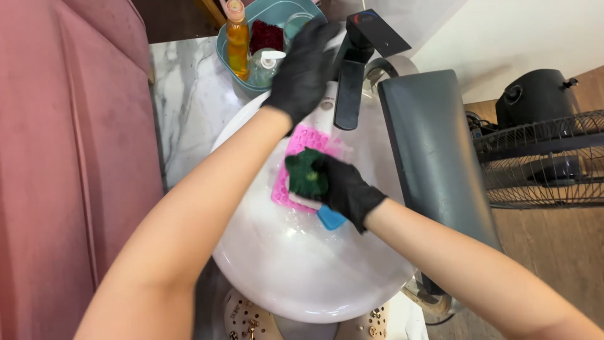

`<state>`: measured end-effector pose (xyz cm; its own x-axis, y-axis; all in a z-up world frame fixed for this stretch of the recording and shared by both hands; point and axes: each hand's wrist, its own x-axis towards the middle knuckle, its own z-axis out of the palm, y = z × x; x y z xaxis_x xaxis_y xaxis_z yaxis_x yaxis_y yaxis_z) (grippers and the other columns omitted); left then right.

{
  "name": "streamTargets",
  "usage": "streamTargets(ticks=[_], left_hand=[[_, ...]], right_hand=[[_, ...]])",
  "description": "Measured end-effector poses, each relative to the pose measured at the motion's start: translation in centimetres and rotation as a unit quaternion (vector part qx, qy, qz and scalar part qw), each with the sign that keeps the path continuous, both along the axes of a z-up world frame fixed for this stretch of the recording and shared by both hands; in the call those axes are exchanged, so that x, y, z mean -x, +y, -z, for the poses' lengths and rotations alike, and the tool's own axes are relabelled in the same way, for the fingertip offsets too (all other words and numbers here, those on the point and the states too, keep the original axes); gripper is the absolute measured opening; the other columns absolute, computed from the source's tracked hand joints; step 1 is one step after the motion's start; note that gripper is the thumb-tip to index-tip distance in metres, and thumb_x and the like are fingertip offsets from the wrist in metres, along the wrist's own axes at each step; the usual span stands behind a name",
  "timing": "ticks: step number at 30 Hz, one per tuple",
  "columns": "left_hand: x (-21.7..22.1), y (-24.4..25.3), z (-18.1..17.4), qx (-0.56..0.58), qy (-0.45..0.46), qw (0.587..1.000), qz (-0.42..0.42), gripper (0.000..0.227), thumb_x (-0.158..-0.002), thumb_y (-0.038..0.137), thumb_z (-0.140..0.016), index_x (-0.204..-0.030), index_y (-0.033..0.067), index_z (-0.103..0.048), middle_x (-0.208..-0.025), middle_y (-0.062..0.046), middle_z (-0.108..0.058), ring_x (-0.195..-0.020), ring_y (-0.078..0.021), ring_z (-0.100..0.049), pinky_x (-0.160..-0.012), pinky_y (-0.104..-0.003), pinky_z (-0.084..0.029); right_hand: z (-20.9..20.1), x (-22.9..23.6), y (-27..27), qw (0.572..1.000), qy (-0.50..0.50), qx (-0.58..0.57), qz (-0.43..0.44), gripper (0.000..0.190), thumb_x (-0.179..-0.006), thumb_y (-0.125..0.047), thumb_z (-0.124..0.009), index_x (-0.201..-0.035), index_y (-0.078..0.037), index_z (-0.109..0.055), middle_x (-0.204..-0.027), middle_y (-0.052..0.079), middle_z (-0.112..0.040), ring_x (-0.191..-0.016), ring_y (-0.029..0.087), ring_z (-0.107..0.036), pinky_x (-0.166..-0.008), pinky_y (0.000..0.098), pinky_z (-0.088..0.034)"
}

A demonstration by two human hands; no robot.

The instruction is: Washing and scrubbing various silicone candle molds in a sink with soap and water.

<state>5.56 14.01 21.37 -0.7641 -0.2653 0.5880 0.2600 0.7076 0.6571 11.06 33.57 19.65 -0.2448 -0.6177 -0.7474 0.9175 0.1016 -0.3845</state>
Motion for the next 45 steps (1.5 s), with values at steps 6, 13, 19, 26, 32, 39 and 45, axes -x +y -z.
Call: streamTargets(ticks=[6, 13, 19, 26, 32, 39, 45], left_hand=[[10.7, 6.6, -1.3, 0.326, 0.133, 0.936, 0.026, 0.033, -0.091, 0.04, -0.063, -0.119, 0.0231, -0.07, -0.129, -0.005, -0.066, -0.124, -0.0294, -0.057, -0.096, -0.053, -0.044], [0.4, -1.5, -5.4, 0.385, 0.008, 0.895, 0.225, 0.019, -0.103, 0.033, -0.066, -0.101, 0.0163, -0.075, -0.113, -0.006, -0.067, -0.112, -0.031, -0.063, -0.092, -0.046, -0.05], [-9.1, -0.2, 3.7, 0.197, 0.057, 0.976, 0.077, 0.012, -0.097, 0.02, -0.068, -0.106, 0.012, -0.067, -0.123, -0.008, -0.065, -0.116, -0.0323, -0.061, -0.097, -0.044, -0.051], [-12.5, 7.1, 11.4, 0.01, -0.331, 0.942, -0.059, 0.048, -0.083, 0.032, -0.08, -0.121, 0.0105, -0.061, -0.118, -0.02, -0.055, -0.107, -0.0418, -0.052, -0.083, -0.052, -0.047], [-12.2, 7.6, 12.4, 0.031, -0.315, 0.947, 0.043, 0.053, -0.074, 0.025, -0.085, -0.115, 0.0095, -0.057, -0.116, -0.015, -0.058, -0.111, -0.0374, -0.055, -0.085, -0.05, -0.047], [-13.0, 9.2, 14.0, -0.419, -0.301, 0.855, 0.043, 0.035, -0.098, 0.022, -0.076, -0.116, 0.0079, -0.05, -0.101, -0.011, -0.062, -0.097, -0.031, -0.063, -0.086, -0.04, -0.054], [-12.4, 5.8, 14.4, -0.844, -0.229, 0.457, 0.164, 0.051, -0.096, 0.023, -0.07, -0.14, 0.0019, -0.057, -0.13, -0.017, -0.066, -0.118, -0.0309, -0.067, -0.105, -0.046, -0.051]], right_hand=[[7.8, 3.7, -0.6, 0.987, 0.091, 0.009, 0.136, 0.026, -0.105, -0.022, -0.053, -0.113, -0.001, -0.066, -0.098, 0.014, -0.074, -0.083, 0.03, -0.073, -0.081, 0.0452, -0.062], [6.4, 0.0, 0.1, 0.943, 0.118, 0.172, 0.259, 0.028, -0.099, -0.017, -0.054, -0.12, -0.001, -0.065, -0.118, 0.014, -0.071, -0.091, 0.028, -0.071, -0.084, 0.0414, -0.059], [10.5, -3.5, 2.2, 0.923, 0.122, 0.131, 0.34, 0.024, -0.102, -0.018, -0.057, -0.122, -0.007, -0.065, -0.12, 0.008, -0.068, -0.091, 0.016, -0.068, -0.081, 0.031, -0.055], [8.5, -1.2, 3.9, 0.905, 0.258, -0.094, 0.324, 0.025, -0.104, -0.036, -0.058, -0.09, -0.015, -0.061, -0.078, 0.003, -0.069, -0.048, 0.005, -0.042, -0.042, 0.0216, -0.03], [10.2, -0.2, 4.6, 0.91, 0.25, -0.073, 0.321, 0.023, -0.104, -0.031, -0.056, -0.101, -0.012, -0.068, -0.088, 0.002, -0.07, -0.068, 0.008, -0.059, -0.058, 0.0219, -0.045], [5.7, -0.7, 4.0, 0.916, 0.275, -0.081, 0.281, 0.028, -0.105, -0.037, -0.054, -0.107, -0.012, -0.068, -0.102, 0.002, -0.074, -0.075, 0.009, -0.06, -0.062, 0.0224, -0.049], [5.0, -1.0, 3.3, 0.906, 0.321, -0.039, 0.274, 0.028, -0.111, -0.035, -0.056, -0.109, -0.009, -0.066, -0.096, 0.004, -0.07, -0.071, 0.01, -0.058, -0.06, 0.025, -0.047]])
